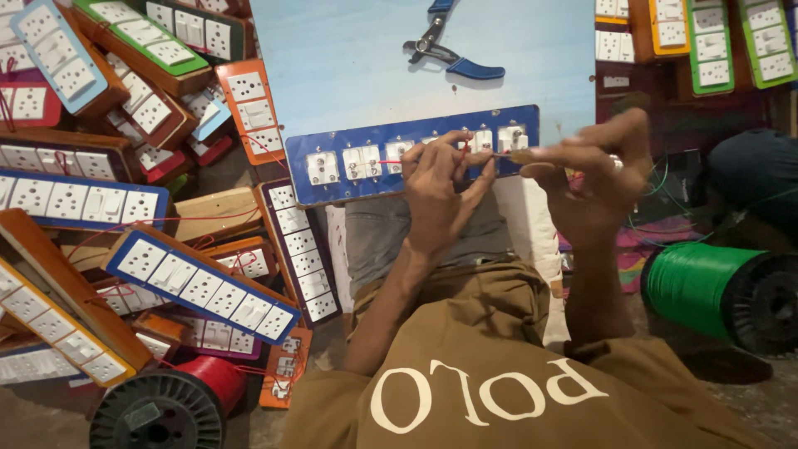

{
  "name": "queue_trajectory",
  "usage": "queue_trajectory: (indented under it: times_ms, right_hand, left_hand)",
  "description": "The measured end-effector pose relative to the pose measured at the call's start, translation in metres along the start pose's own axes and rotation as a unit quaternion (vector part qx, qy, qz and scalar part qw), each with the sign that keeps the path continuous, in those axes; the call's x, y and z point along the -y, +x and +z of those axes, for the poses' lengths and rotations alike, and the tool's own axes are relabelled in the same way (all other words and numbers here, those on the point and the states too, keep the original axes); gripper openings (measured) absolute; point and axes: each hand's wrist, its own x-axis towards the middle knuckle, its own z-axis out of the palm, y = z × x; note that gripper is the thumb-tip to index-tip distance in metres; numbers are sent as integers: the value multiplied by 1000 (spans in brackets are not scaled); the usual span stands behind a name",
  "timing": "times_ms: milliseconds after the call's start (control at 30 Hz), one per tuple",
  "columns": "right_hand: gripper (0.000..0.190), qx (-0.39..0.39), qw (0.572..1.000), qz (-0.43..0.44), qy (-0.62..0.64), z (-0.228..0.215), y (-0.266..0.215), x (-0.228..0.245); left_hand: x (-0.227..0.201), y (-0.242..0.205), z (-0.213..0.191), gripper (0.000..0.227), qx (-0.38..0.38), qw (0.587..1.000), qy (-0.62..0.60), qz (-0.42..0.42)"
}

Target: The person assembles electrical boards by connecting red wires between multiple white switches mounted on a wooden board. They use a screwdriver to tighten terminal screws and pliers to cut wire ends. The person works on two boards, one orange and one blue, surrounded by stacks of similar boards.

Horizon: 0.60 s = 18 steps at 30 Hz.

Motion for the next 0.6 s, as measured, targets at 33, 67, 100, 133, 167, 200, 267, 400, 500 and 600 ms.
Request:
queue_trajectory:
  times_ms: [33,67,100,133,167,200,267,400,500,600]
  right_hand:
    - [31,-1,994,-15,-104,0,0,2]
    - [31,8,998,-13,-63,-2,1,5]
    - [32,17,1000,-14,-18,-2,3,8]
    - [34,28,999,-14,28,-1,5,11]
    - [32,14,1000,16,10,0,7,14]
    - [31,1,999,47,-7,2,8,18]
    - [29,9,999,50,-8,3,9,22]
    - [24,19,990,48,132,0,11,21]
    - [25,-42,944,119,305,7,7,14]
    - [28,-79,971,99,204,9,1,6]
  left_hand:
    - [0,0,-1,33,4,1000,-6,-12]
    - [-1,0,-2,34,8,1000,-12,-25]
    - [-2,1,-4,31,2,1000,-7,-8]
    - [-2,3,-7,29,-3,1000,-2,9]
    - [-3,5,-6,27,-9,1000,-1,26]
    - [-3,6,-7,26,-9,1000,-3,29]
    - [-4,6,-8,26,-10,999,-6,34]
    - [-6,8,-10,23,-5,1000,7,30]
    - [-7,8,-11,23,-9,1000,5,29]
    - [-9,10,-11,23,-11,999,14,33]
